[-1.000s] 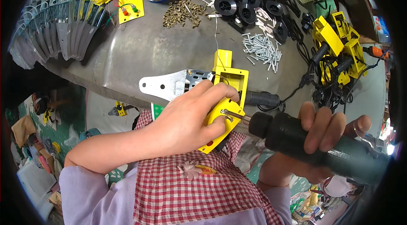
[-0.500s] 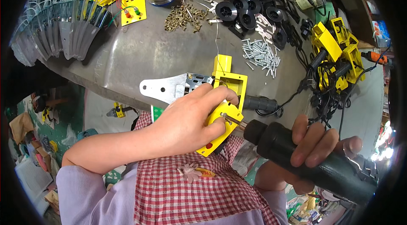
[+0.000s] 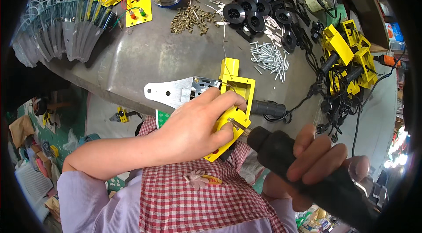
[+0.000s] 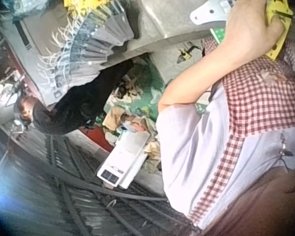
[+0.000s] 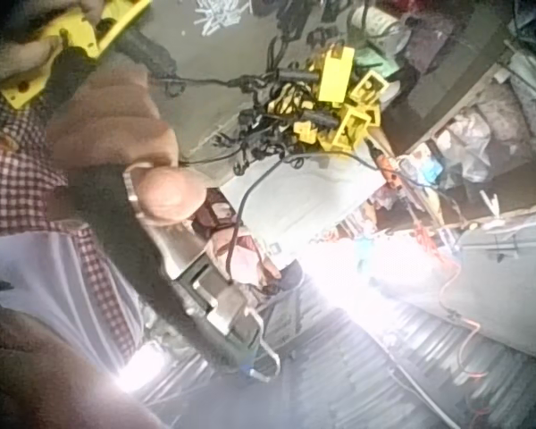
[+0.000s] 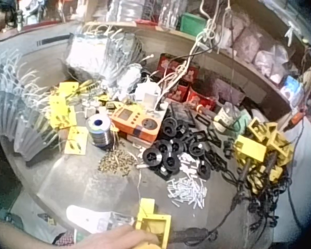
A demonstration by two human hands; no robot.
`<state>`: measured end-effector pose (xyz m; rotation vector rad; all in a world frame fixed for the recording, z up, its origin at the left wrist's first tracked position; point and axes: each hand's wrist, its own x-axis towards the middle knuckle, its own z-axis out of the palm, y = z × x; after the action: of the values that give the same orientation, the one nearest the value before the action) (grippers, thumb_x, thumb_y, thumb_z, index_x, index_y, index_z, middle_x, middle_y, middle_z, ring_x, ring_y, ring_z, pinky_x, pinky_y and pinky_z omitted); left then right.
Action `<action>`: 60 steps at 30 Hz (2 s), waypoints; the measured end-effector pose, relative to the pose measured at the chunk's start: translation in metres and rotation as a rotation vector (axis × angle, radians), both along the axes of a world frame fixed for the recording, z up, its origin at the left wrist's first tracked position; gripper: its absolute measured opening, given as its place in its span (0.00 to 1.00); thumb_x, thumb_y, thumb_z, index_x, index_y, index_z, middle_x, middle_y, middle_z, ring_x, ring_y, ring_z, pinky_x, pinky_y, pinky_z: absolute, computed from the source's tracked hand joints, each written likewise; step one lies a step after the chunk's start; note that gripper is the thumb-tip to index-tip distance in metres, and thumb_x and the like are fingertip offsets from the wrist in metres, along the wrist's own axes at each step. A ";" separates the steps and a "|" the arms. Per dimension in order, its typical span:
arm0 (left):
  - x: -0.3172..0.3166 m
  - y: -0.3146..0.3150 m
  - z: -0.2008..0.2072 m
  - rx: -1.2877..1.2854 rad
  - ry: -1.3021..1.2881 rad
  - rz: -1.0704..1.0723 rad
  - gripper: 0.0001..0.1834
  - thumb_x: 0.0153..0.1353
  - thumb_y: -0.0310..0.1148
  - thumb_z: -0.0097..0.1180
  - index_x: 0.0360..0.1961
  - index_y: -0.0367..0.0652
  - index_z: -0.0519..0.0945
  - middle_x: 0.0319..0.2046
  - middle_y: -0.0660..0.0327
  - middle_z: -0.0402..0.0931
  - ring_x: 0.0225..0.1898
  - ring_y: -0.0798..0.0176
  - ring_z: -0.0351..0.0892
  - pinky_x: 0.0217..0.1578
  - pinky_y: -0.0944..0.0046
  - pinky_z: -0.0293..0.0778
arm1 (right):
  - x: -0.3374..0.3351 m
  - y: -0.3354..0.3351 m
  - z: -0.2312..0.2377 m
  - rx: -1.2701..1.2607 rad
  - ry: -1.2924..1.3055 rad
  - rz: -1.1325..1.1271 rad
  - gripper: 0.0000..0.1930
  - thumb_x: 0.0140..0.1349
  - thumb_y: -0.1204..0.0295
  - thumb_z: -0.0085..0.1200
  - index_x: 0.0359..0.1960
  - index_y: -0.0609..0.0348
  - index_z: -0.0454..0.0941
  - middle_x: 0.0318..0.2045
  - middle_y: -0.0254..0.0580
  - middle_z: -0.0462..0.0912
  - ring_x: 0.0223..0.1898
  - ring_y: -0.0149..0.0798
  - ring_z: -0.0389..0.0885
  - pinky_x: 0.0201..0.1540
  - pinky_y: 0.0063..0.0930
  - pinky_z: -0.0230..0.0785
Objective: Assembling components into a yellow plastic housing and securing them with a power screwdriver.
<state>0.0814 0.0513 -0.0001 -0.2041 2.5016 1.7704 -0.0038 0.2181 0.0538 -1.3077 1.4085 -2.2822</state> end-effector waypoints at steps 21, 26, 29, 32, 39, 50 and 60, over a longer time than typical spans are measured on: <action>0.001 0.005 -0.003 -0.027 -0.013 0.019 0.21 0.54 0.27 0.55 0.50 0.49 0.71 0.40 0.52 0.68 0.41 0.47 0.73 0.43 0.55 0.72 | -0.026 -0.006 -0.011 0.006 0.103 0.090 0.42 0.50 0.65 0.71 0.66 0.51 0.60 0.29 0.31 0.73 0.27 0.30 0.74 0.38 0.32 0.58; 0.001 0.003 -0.002 -0.032 0.006 0.014 0.21 0.54 0.27 0.54 0.50 0.49 0.71 0.41 0.52 0.68 0.41 0.47 0.73 0.44 0.54 0.72 | -0.025 -0.009 -0.009 -0.049 -0.011 0.129 0.45 0.50 0.68 0.71 0.69 0.50 0.55 0.29 0.33 0.74 0.28 0.32 0.75 0.39 0.33 0.58; 0.000 0.004 0.000 -0.049 -0.007 0.001 0.21 0.54 0.27 0.54 0.50 0.49 0.71 0.40 0.52 0.67 0.42 0.46 0.73 0.43 0.54 0.72 | -0.034 -0.007 -0.004 -0.028 0.053 0.221 0.46 0.49 0.69 0.71 0.69 0.52 0.56 0.29 0.31 0.73 0.27 0.31 0.75 0.40 0.32 0.57; 0.000 0.004 0.002 -0.051 -0.049 0.009 0.21 0.54 0.28 0.55 0.50 0.49 0.71 0.40 0.52 0.67 0.41 0.45 0.73 0.43 0.53 0.72 | -0.052 -0.008 0.009 -0.314 -0.089 0.319 0.43 0.48 0.70 0.71 0.66 0.54 0.60 0.28 0.28 0.71 0.30 0.29 0.73 0.41 0.31 0.58; 0.000 0.005 0.004 -0.060 -0.095 -0.002 0.21 0.54 0.31 0.55 0.51 0.50 0.70 0.39 0.51 0.67 0.41 0.43 0.74 0.43 0.51 0.73 | -0.095 -0.081 -0.042 -0.119 -0.150 -0.248 0.33 0.63 0.73 0.56 0.66 0.57 0.52 0.38 0.43 0.79 0.42 0.40 0.77 0.54 0.40 0.67; 0.001 0.000 0.003 -0.009 -0.061 -0.016 0.22 0.55 0.32 0.55 0.52 0.50 0.70 0.39 0.52 0.67 0.40 0.44 0.75 0.41 0.51 0.74 | -0.116 -0.130 -0.074 0.016 -0.116 -0.289 0.24 0.57 0.81 0.61 0.55 0.65 0.67 0.35 0.30 0.80 0.32 0.20 0.72 0.42 0.15 0.65; 0.003 -0.003 0.002 -0.021 -0.035 -0.037 0.23 0.56 0.32 0.55 0.55 0.49 0.70 0.39 0.51 0.68 0.40 0.45 0.75 0.41 0.52 0.74 | -0.109 -0.126 -0.066 -0.007 -0.162 -0.300 0.27 0.60 0.81 0.58 0.60 0.60 0.62 0.37 0.39 0.79 0.37 0.31 0.77 0.46 0.24 0.69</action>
<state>0.0841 0.0484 0.0021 -0.1869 2.4842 1.7127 -0.1132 0.0918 -0.0120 -0.9397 1.6332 -2.5128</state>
